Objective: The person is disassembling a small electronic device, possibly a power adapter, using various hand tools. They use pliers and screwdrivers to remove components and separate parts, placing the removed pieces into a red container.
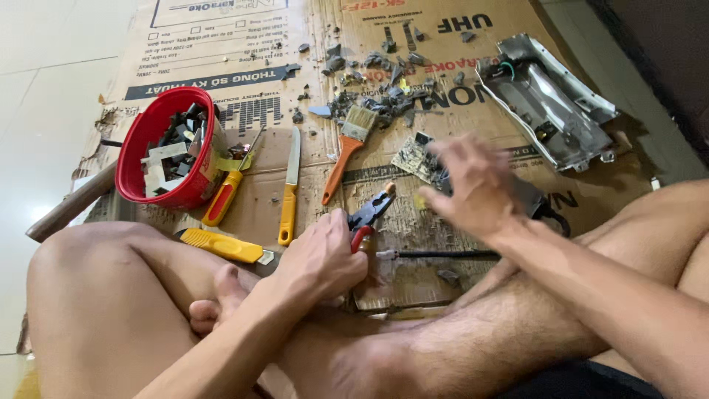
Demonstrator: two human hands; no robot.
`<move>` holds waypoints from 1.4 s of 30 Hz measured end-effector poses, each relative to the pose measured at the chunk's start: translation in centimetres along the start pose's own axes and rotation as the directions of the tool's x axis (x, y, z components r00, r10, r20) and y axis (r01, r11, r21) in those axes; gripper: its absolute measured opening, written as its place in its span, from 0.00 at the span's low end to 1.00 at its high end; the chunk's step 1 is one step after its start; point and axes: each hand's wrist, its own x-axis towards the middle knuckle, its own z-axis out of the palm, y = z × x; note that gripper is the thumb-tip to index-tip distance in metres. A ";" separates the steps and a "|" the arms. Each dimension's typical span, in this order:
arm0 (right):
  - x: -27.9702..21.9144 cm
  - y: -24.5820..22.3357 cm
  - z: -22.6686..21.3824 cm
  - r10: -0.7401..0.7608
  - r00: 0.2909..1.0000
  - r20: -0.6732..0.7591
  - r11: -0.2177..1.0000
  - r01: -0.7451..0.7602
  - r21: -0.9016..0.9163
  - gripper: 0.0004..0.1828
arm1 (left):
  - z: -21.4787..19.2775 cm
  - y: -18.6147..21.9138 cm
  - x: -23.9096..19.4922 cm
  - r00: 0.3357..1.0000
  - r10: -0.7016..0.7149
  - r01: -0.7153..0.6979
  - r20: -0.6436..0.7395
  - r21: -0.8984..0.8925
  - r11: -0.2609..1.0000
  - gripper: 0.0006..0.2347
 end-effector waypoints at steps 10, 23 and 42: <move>-2.5 -0.8 3.1 -0.082 0.971 0.224 0.966 0.023 0.256 0.18 | 0.8 0.0 -0.4 0.988 0.150 -0.151 0.025 0.063 0.986 0.18; -1.2 -2.8 3.7 -0.060 0.956 0.289 0.942 -0.041 0.332 0.13 | -1.2 -2.9 0.4 0.892 -0.122 0.220 -0.434 0.184 0.958 0.26; -0.8 -1.9 6.6 0.083 0.926 0.369 0.866 -0.250 0.432 0.13 | 1.2 1.3 -0.4 0.975 -0.091 0.061 -0.205 -0.148 0.987 0.17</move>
